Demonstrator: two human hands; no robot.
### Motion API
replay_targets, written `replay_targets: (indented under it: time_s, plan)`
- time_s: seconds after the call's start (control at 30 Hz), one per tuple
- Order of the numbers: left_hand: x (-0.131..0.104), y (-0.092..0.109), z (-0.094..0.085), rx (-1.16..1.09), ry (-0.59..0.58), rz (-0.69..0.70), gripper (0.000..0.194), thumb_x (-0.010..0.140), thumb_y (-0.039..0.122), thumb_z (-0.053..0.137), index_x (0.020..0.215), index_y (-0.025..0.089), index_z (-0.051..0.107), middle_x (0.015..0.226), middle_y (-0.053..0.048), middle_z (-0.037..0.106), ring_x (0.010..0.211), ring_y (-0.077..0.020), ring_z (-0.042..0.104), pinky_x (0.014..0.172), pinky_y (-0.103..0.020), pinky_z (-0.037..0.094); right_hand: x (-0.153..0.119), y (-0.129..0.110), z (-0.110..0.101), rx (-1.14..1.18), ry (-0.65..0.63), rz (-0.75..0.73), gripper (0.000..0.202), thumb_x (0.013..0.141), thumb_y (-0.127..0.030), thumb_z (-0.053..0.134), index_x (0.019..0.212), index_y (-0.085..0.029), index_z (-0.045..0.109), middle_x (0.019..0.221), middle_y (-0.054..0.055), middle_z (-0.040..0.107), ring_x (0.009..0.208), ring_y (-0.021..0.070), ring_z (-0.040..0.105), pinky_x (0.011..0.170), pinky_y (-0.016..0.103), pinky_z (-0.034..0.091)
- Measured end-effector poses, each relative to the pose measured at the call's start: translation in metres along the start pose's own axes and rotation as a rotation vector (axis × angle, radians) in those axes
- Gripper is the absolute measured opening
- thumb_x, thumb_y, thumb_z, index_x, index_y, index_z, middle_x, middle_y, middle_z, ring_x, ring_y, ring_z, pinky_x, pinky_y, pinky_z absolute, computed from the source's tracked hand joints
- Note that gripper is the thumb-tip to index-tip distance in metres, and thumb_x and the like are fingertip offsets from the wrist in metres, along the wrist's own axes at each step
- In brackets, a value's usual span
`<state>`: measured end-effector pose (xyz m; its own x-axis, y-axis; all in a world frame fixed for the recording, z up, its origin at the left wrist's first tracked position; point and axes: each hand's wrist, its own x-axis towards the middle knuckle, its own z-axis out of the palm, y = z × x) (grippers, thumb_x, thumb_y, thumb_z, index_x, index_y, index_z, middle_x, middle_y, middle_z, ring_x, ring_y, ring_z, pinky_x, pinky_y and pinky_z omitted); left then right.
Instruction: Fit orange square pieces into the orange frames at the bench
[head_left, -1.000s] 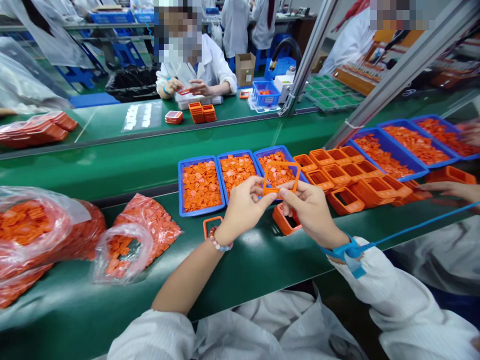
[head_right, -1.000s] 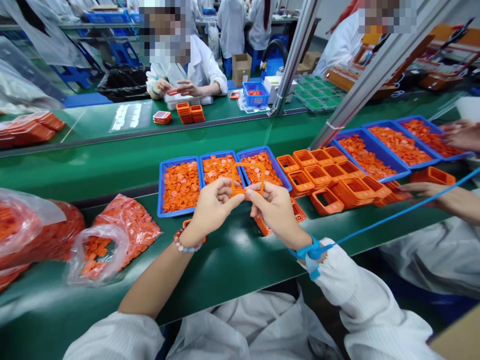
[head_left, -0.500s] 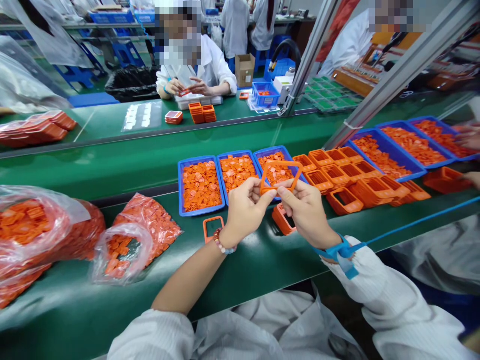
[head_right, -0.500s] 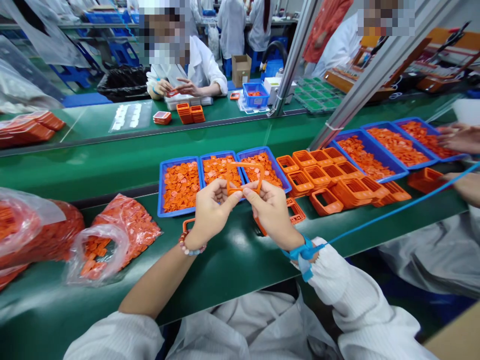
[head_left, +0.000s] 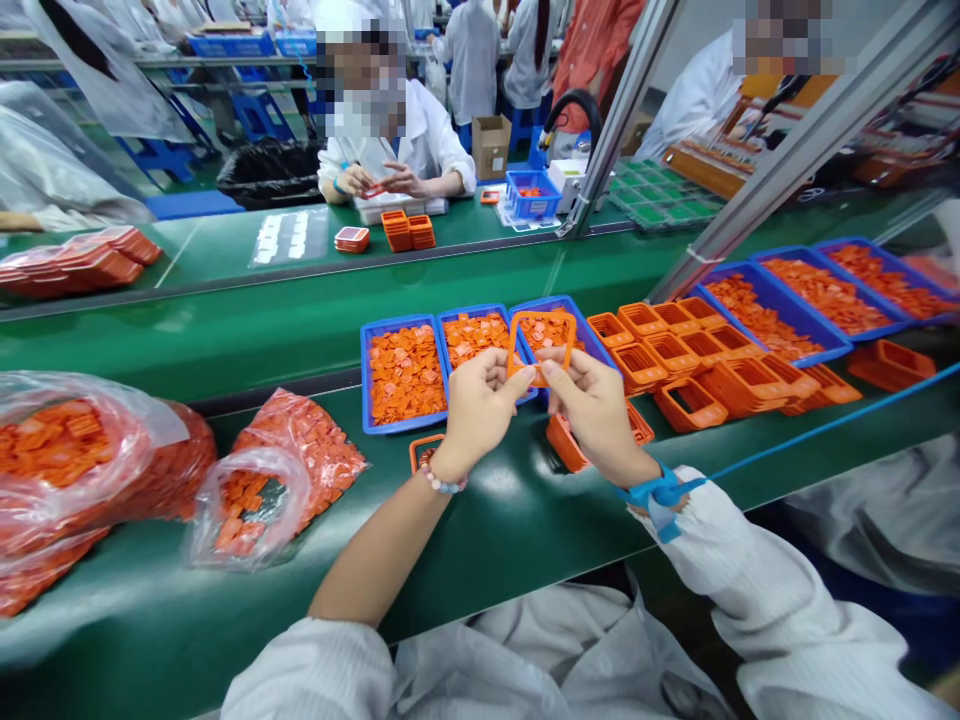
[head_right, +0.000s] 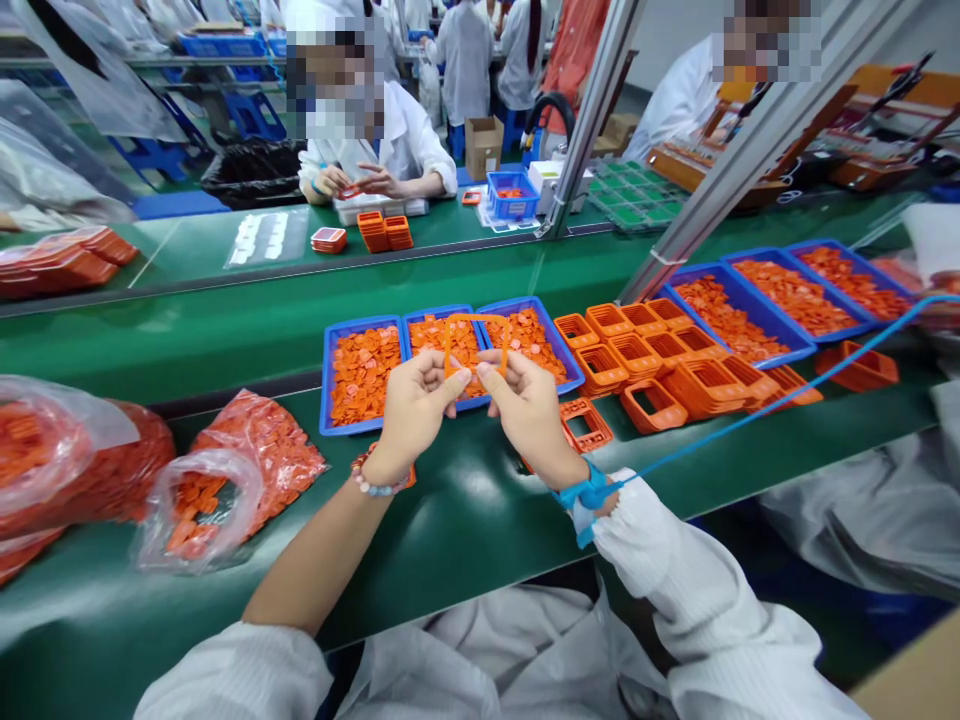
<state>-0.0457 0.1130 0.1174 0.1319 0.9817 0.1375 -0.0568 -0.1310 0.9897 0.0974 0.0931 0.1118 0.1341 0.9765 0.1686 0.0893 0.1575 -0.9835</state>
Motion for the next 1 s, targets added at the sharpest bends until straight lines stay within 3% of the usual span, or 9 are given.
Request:
replay_targets:
  time_s: [0.07, 0.13, 0.27, 0.33, 0.43, 0.53, 0.6, 0.77, 1.0]
  plan:
    - [0.002, 0.003, -0.004, -0.049, 0.01, -0.024, 0.023, 0.079, 0.036, 0.069, 0.073, 0.018, 0.056, 0.057, 0.003, 0.059, 0.043, -0.0076, 0.049, 0.043, -0.021, 0.038, 0.0, -0.001, -0.005, -0.179, 0.108, -0.181, 0.04, 0.086, -0.042, 0.069, 0.119, -0.02, 0.065, 0.103, 0.009, 0.072, 0.066, 0.0151, 0.064, 0.053, 0.028, 0.052]
    - [0.004, 0.005, -0.008, -0.073, 0.01, -0.025, 0.022, 0.08, 0.036, 0.068, 0.073, 0.018, 0.057, 0.059, 0.002, 0.061, 0.044, -0.0079, 0.051, 0.044, -0.02, 0.04, -0.001, -0.005, -0.009, -0.403, 0.18, -0.44, 0.041, 0.083, -0.034, 0.072, 0.123, -0.023, 0.067, 0.123, 0.012, 0.068, 0.087, 0.0226, 0.069, 0.07, 0.036, 0.058]
    - [0.004, 0.01, -0.016, -0.035, -0.065, 0.015, 0.029, 0.086, 0.04, 0.065, 0.069, 0.018, 0.057, 0.053, 0.002, 0.059, 0.044, -0.0091, 0.054, 0.044, -0.021, 0.041, -0.001, -0.015, -0.011, -0.684, 0.002, -0.749, 0.023, 0.087, -0.023, 0.07, 0.109, -0.026, 0.076, 0.117, 0.008, 0.074, 0.101, 0.0265, 0.071, 0.089, 0.042, 0.057]
    - [0.004, 0.016, -0.024, 0.041, -0.056, 0.056, 0.035, 0.09, 0.045, 0.061, 0.068, 0.018, 0.06, 0.051, 0.002, 0.057, 0.046, -0.0103, 0.056, 0.046, -0.021, 0.041, -0.005, -0.016, -0.006, -0.722, -0.056, -0.761, 0.02, 0.091, -0.022, 0.066, 0.106, -0.028, 0.077, 0.112, 0.005, 0.076, 0.097, 0.0243, 0.072, 0.088, 0.041, 0.058]
    - [0.005, 0.028, -0.044, 0.126, 0.117, 0.143, 0.041, 0.093, 0.051, 0.057, 0.072, 0.017, 0.066, 0.058, 0.0, 0.064, 0.049, -0.0104, 0.06, 0.047, -0.021, 0.044, -0.02, -0.006, 0.009, -0.744, -0.142, -0.75, 0.018, 0.094, -0.024, 0.063, 0.106, -0.027, 0.077, 0.111, 0.004, 0.077, 0.094, 0.0224, 0.072, 0.085, 0.038, 0.057]
    - [0.007, 0.041, -0.068, 0.133, 0.348, 0.211, 0.042, 0.094, 0.053, 0.055, 0.079, 0.017, 0.068, 0.067, -0.002, 0.07, 0.048, -0.0084, 0.06, 0.046, -0.02, 0.043, -0.044, 0.02, 0.031, -0.82, -0.439, -0.776, 0.02, 0.097, -0.026, 0.057, 0.104, -0.026, 0.076, 0.111, 0.004, 0.077, 0.08, 0.0173, 0.07, 0.074, 0.032, 0.055]
    - [0.006, 0.047, -0.079, 0.135, 0.423, 0.233, 0.041, 0.095, 0.052, 0.054, 0.08, 0.017, 0.068, 0.066, -0.002, 0.07, 0.047, -0.0075, 0.059, 0.045, -0.019, 0.043, -0.058, 0.041, 0.046, -0.893, -0.601, -0.778, 0.021, 0.099, -0.025, 0.054, 0.1, -0.024, 0.075, 0.106, 0.004, 0.077, 0.076, 0.0158, 0.067, 0.067, 0.029, 0.051]
    - [0.004, 0.05, -0.085, 0.166, 0.434, 0.253, 0.035, 0.095, 0.047, 0.056, 0.081, 0.018, 0.068, 0.065, -0.001, 0.069, 0.047, -0.0075, 0.059, 0.044, -0.018, 0.043, -0.068, 0.076, 0.071, -1.01, -0.81, -0.72, 0.022, 0.101, -0.02, 0.051, 0.101, -0.022, 0.072, 0.101, 0.003, 0.076, 0.078, 0.0152, 0.065, 0.061, 0.026, 0.043]
    - [0.004, 0.047, -0.085, 0.179, 0.41, 0.27, 0.025, 0.095, 0.038, 0.057, 0.085, 0.018, 0.069, 0.066, 0.001, 0.068, 0.048, -0.0073, 0.061, 0.045, -0.018, 0.043, -0.065, 0.075, 0.077, -0.991, -0.877, -0.631, 0.021, 0.1, -0.028, 0.052, 0.108, -0.022, 0.071, 0.112, 0.006, 0.074, 0.087, 0.0174, 0.068, 0.066, 0.027, 0.045]
